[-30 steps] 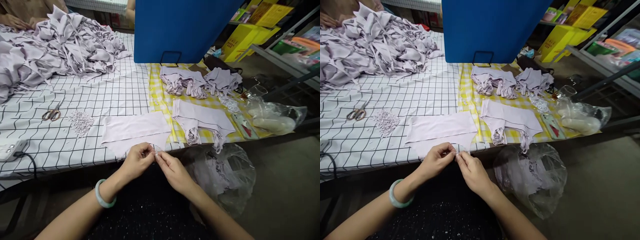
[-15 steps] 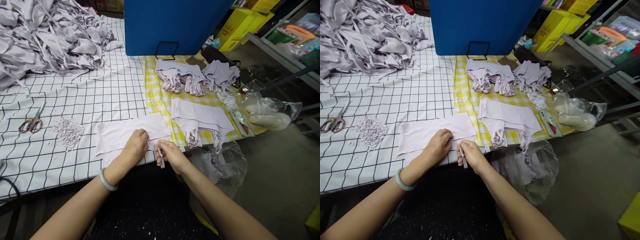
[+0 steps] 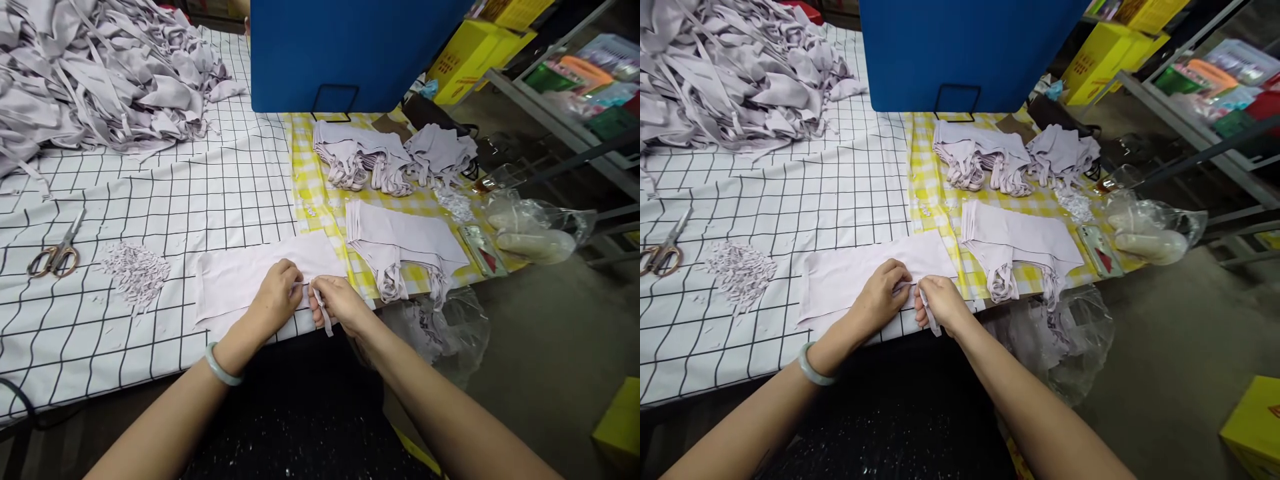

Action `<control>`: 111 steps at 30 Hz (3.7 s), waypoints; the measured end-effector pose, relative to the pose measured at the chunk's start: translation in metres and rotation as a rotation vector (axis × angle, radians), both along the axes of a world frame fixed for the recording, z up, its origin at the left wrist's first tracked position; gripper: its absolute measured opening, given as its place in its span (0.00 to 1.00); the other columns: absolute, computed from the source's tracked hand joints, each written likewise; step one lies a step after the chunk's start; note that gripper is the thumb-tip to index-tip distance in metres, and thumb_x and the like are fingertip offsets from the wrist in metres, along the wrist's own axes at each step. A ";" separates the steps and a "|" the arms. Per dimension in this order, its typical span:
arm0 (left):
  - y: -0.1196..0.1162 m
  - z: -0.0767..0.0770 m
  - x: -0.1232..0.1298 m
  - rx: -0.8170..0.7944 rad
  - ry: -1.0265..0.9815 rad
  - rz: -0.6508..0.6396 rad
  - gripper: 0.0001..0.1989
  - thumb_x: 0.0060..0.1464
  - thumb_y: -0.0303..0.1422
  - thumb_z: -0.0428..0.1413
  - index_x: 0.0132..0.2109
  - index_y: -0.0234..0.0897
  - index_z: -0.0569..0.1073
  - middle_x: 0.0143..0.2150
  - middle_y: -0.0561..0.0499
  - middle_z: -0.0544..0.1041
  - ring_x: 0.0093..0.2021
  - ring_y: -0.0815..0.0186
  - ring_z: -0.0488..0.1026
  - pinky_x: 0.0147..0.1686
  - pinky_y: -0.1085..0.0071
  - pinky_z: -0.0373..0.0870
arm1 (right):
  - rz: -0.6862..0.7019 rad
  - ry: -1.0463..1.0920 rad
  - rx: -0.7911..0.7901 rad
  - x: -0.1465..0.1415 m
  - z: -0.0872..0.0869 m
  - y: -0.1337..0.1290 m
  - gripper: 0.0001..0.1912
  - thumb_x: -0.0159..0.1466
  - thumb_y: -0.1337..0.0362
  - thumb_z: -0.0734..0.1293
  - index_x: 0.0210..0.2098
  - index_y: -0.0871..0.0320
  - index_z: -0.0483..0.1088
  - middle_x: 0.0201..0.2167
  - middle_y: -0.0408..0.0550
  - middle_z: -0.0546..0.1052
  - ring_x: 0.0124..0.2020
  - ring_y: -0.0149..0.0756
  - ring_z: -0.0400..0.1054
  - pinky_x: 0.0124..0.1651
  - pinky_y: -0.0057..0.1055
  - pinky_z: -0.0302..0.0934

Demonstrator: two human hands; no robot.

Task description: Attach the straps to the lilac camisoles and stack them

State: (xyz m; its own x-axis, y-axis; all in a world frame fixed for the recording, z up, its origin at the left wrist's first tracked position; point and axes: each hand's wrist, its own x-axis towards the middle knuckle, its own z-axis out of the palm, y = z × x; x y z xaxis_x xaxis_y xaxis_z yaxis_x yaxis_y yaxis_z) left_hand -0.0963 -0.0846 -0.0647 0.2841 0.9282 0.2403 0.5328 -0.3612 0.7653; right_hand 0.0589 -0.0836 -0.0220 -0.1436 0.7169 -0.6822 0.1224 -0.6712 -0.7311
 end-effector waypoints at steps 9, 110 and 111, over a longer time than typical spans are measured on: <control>0.010 0.016 -0.001 -0.199 -0.016 0.057 0.08 0.52 0.21 0.52 0.29 0.37 0.68 0.34 0.50 0.72 0.33 0.66 0.69 0.35 0.68 0.68 | -0.030 -0.031 0.010 -0.002 0.001 0.001 0.06 0.57 0.66 0.61 0.24 0.58 0.67 0.15 0.41 0.70 0.13 0.28 0.63 0.15 0.24 0.61; 0.013 0.026 -0.007 -0.383 -0.171 0.055 0.06 0.53 0.23 0.53 0.30 0.37 0.69 0.31 0.52 0.70 0.33 0.66 0.66 0.35 0.68 0.63 | 0.117 -0.139 0.179 -0.002 -0.001 0.010 0.10 0.56 0.59 0.59 0.22 0.56 0.64 0.14 0.36 0.60 0.15 0.25 0.50 0.17 0.23 0.47; 0.013 0.026 -0.007 -0.384 -0.169 0.054 0.06 0.53 0.23 0.52 0.30 0.37 0.69 0.31 0.52 0.70 0.33 0.66 0.66 0.35 0.68 0.63 | 0.116 -0.133 0.169 -0.002 -0.001 0.010 0.10 0.56 0.59 0.59 0.22 0.56 0.64 0.14 0.36 0.60 0.15 0.25 0.50 0.17 0.23 0.47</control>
